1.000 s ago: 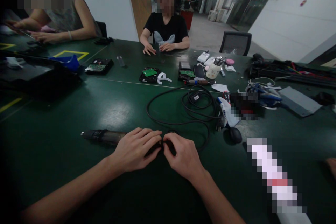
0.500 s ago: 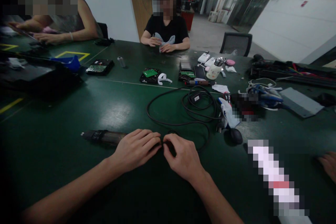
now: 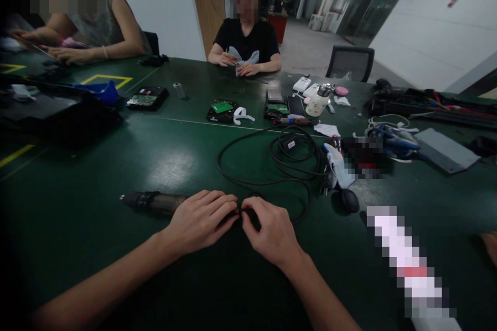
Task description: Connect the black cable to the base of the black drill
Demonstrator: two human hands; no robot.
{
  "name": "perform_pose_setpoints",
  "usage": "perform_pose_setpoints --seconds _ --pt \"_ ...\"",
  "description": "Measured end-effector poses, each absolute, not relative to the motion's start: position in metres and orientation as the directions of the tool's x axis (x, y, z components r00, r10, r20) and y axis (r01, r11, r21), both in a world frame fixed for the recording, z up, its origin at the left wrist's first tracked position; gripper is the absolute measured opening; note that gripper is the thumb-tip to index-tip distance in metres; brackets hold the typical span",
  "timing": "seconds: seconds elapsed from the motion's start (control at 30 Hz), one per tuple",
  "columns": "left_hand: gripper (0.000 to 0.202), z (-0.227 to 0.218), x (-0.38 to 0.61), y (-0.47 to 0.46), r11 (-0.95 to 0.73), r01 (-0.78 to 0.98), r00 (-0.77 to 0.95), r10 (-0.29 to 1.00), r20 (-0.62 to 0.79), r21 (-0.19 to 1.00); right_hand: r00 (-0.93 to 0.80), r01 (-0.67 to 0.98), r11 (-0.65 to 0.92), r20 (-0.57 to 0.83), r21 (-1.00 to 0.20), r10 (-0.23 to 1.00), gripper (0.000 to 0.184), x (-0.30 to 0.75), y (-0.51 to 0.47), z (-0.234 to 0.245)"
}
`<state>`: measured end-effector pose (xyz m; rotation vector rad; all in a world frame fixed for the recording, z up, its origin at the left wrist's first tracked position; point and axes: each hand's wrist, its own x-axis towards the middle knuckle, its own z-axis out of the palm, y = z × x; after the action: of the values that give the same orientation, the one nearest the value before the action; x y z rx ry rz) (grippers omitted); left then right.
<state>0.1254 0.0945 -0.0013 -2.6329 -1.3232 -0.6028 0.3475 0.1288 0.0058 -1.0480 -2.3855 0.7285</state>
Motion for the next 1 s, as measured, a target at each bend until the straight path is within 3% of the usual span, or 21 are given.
perform_pose_setpoints --seconds 1.0 --pt "0.025 -0.0001 0.1256 0.0921 -0.625 0.779 0.546 0.719 0.429 0.055 -0.625 0.540 0.584 0.176 -0.606 0.760 0.011 0.3483 0.1288 0.0063"
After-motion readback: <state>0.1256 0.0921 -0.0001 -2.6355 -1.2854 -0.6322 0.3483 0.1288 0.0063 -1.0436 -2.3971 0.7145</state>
